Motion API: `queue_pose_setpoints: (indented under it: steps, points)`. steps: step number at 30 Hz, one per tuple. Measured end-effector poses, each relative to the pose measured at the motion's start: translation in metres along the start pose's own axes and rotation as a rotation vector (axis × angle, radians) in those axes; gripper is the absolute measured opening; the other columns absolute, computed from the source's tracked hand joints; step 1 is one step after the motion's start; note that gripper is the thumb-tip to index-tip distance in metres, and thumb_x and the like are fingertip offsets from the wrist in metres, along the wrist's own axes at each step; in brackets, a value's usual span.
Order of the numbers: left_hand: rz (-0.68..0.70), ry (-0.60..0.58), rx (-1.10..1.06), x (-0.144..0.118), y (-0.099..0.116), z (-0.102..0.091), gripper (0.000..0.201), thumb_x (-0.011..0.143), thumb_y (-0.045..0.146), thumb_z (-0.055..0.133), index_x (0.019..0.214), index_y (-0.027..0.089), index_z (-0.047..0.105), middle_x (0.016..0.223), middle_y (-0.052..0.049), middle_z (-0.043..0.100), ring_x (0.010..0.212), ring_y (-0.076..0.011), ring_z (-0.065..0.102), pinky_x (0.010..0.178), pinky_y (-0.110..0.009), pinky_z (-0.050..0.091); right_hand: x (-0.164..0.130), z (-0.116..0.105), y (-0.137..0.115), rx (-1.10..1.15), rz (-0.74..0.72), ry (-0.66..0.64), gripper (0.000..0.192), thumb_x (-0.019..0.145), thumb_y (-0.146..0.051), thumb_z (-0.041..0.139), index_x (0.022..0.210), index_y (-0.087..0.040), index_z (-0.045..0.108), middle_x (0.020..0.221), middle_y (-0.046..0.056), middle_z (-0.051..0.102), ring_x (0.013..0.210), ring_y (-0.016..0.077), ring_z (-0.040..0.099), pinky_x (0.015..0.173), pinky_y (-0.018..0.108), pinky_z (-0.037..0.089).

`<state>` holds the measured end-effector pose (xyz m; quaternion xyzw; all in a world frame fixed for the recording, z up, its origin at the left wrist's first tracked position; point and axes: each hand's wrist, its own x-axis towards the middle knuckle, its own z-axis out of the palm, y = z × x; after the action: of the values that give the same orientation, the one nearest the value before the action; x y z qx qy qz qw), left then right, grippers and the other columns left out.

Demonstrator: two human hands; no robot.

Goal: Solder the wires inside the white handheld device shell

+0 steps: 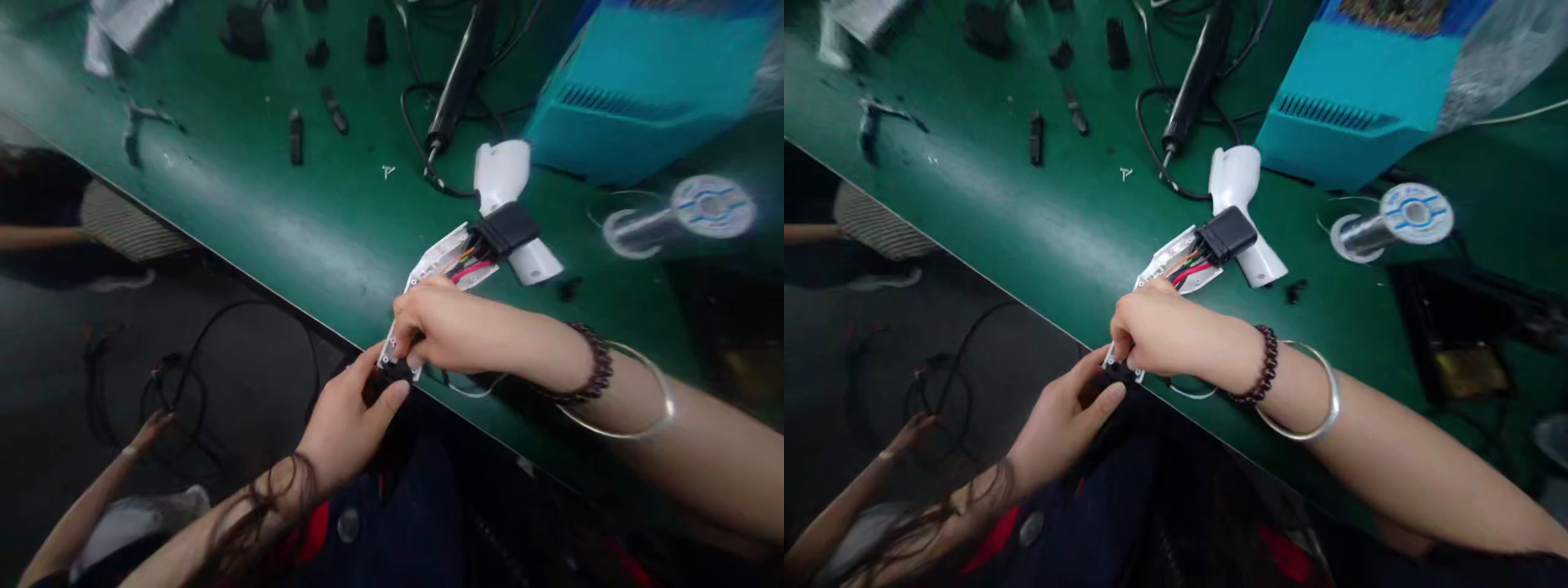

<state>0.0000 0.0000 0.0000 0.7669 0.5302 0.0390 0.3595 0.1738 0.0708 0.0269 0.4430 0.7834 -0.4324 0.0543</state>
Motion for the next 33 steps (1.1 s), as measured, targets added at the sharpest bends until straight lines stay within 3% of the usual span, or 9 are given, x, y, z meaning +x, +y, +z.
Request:
queue_pose_setpoints:
  steps: [4,7,9,12,17,20,22,29,33]
  points:
    - [0.508,0.425,0.084,0.011,0.004,-0.019,0.010,0.082,0.025,0.058,0.087,0.017,0.062,0.082,-0.005,0.067,0.072,-0.0157,0.065,0.068,-0.026,0.056,0.004,-0.002,0.001,0.011,-0.046,-0.010,0.015,0.067,-0.007,0.073,0.078,-0.017,0.074,0.078,0.002,0.069,0.081,0.0182,0.060,0.086,0.033,0.035]
    - [0.956,0.378,0.000,0.037,0.005,-0.020,0.011,0.086,0.018,0.053,0.076,0.017,0.059,0.068,-0.001,0.066,0.064,-0.0122,0.062,0.066,-0.022,0.054,0.002,-0.003,0.005,0.039,-0.111,0.074,0.017,0.070,-0.005,0.068,0.085,-0.013,0.071,0.077,0.003,0.068,0.077,0.0178,0.059,0.080,0.032,0.039]
    - [1.074,0.288,-0.107,0.058,0.004,-0.017,0.016,0.088,0.021,0.050,0.075,0.017,0.059,0.064,-0.002,0.065,0.060,-0.0124,0.061,0.064,-0.024,0.054,0.000,-0.002,0.009,0.061,-0.170,0.123,0.019,0.073,-0.002,0.063,0.089,-0.011,0.067,0.077,0.004,0.067,0.075,0.0181,0.058,0.077,0.032,0.041]
    - [1.078,0.289,-0.263,0.076,0.002,-0.010,0.013,0.086,0.018,0.052,0.075,0.017,0.059,0.064,-0.002,0.065,0.061,-0.0127,0.062,0.065,-0.024,0.054,-0.005,-0.003,0.016,0.170,-0.275,0.151,0.037,0.072,0.003,0.058,0.107,-0.008,0.062,0.094,0.008,0.067,0.086,0.0197,0.059,0.081,0.033,0.045]
    - [0.811,0.317,-0.196,0.073,0.003,-0.004,0.015,0.083,0.007,0.052,0.090,0.017,0.060,0.078,-0.004,0.067,0.076,-0.0132,0.064,0.075,-0.023,0.054,-0.031,-0.019,0.026,0.578,-0.340,0.391,0.048,0.074,0.003,0.043,0.119,-0.009,0.055,0.118,0.010,0.061,0.105,0.0159,0.059,0.091,0.028,0.047]
    - [0.742,0.263,-0.098,0.070,0.008,-0.004,0.033,0.082,0.001,0.043,0.108,0.014,0.057,0.102,-0.010,0.064,0.096,-0.0159,0.062,0.085,-0.025,0.052,-0.050,-0.032,0.040,0.486,0.037,0.818,0.033,0.084,-0.013,0.044,0.111,-0.016,0.061,0.111,0.008,0.065,0.100,0.0187,0.062,0.088,0.033,0.050]
    - [0.742,0.205,-0.024,0.071,0.010,-0.004,0.046,0.078,-0.001,0.038,0.122,0.010,0.049,0.118,-0.016,0.057,0.105,-0.0194,0.058,0.090,-0.030,0.051,-0.058,-0.034,0.054,0.290,0.319,0.946,0.030,0.087,-0.022,0.044,0.109,-0.016,0.064,0.110,0.009,0.065,0.101,0.0229,0.061,0.091,0.038,0.048]
    - [0.785,0.076,0.205,0.076,0.012,-0.001,0.081,0.066,-0.004,0.035,0.144,0.010,0.019,0.138,-0.016,0.042,0.125,-0.0311,0.039,0.100,-0.048,0.041,-0.054,-0.022,0.080,0.207,0.412,0.783,0.043,0.083,-0.022,0.052,0.126,-0.017,0.055,0.122,0.008,0.060,0.105,0.0233,0.059,0.092,0.038,0.047]
    - [0.812,0.013,0.177,0.079,0.015,-0.004,0.083,0.066,-0.004,0.035,0.145,0.009,0.014,0.145,-0.015,0.029,0.138,-0.0245,0.020,0.110,-0.039,0.032,-0.052,-0.031,0.079,0.225,0.396,0.736,0.041,0.081,-0.018,0.057,0.122,-0.016,0.057,0.120,0.007,0.061,0.102,0.0216,0.060,0.088,0.033,0.047]
